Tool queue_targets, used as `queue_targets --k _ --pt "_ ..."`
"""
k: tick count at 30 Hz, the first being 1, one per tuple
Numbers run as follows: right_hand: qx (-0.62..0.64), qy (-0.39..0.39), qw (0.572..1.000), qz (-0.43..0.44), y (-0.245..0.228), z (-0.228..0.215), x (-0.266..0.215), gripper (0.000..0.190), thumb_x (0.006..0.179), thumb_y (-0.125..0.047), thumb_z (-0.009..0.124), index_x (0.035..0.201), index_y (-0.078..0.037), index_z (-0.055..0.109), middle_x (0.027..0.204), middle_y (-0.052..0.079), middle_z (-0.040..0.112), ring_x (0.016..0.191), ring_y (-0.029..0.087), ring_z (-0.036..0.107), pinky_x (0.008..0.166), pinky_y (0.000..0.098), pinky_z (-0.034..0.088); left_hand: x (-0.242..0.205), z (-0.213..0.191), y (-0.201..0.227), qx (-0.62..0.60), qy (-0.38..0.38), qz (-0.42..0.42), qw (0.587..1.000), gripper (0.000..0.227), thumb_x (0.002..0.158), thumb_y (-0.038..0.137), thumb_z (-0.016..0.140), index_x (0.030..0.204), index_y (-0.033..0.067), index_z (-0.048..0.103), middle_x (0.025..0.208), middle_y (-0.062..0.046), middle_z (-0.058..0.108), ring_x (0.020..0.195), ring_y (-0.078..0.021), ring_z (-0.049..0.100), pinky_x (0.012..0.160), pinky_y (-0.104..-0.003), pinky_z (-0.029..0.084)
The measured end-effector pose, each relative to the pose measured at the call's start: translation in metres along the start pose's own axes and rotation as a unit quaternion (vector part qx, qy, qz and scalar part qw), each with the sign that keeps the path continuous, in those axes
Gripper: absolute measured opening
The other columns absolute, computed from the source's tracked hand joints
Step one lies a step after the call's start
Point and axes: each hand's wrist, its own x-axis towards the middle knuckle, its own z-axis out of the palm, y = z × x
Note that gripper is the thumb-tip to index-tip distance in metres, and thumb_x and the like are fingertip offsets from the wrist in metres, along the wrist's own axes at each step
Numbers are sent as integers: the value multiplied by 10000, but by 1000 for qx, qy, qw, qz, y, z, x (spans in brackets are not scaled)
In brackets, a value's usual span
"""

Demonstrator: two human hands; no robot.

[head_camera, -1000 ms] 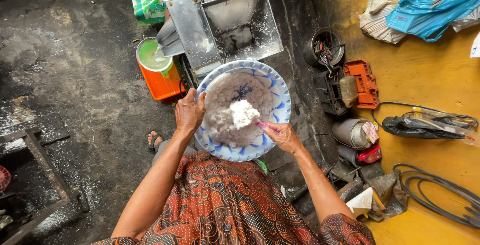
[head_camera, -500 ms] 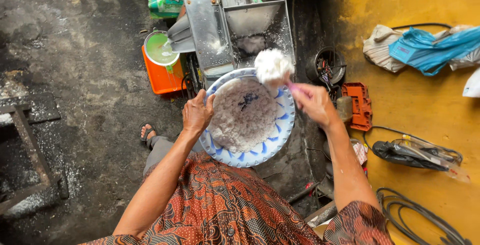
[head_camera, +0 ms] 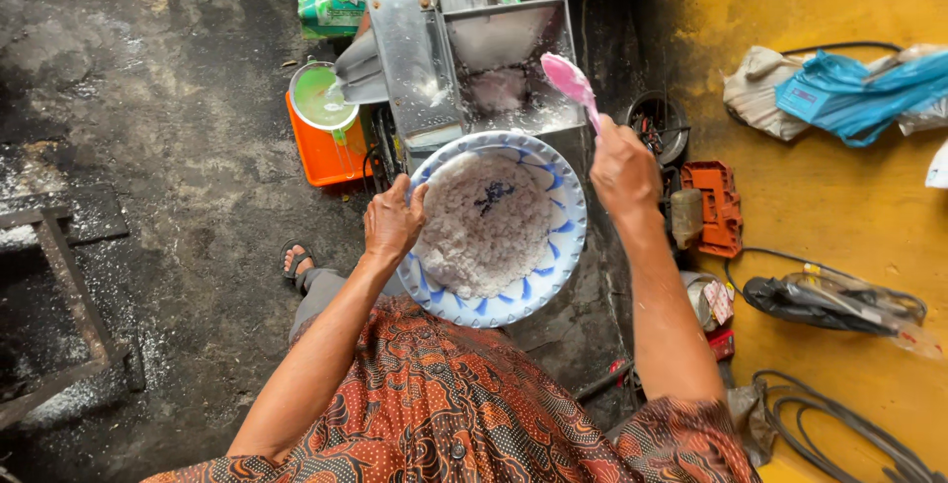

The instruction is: The person scoops a white powdery substance from a bowl into a grinding machine using a pink plastic scoop. They repeatedly transfer the material and use the scoop to push it into the machine's hopper, then scrape the remaining powder from the bowl into the machine.

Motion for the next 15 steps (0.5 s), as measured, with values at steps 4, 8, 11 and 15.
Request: queue_targets --k 4,8,11,15 --pt "80 -21 996 -38 13 -24 -69 334 1055 -252 500 1336 -152 649 907 222 613 882 499 658 735 636 543 3 2 -4 5 -5 5 1000 357 1004 499 542 956 150 595 821 -298 683 906 -537 683 800 -625 541" --pt "-63 -160 984 55 8 10 -117 352 1050 -431 360 1224 -263 615 932 128 676 859 407 734 813 539 604 4 2 -5 0 2 16 1000 358 1010 492 546 955 141 594 810 -314 670 900 -549 677 789 -639 536" --pt "-38 -246 958 142 2 47 -159 456 1045 -429 243 1220 -205 600 1018 156 726 935 429 741 858 557 593 5 4 -6 -3 9 15 1000 363 1008 492 553 951 136 591 803 -316 666 900 -551 674 789 -642 534" --pt "66 -277 928 239 29 129 -212 403 969 -407 392 1042 -234 749 934 145 775 964 438 732 846 554 589 7 9 -10 -8 20 8 1000 355 1001 508 557 953 158 597 793 -291 674 904 -528 681 797 -625 537"
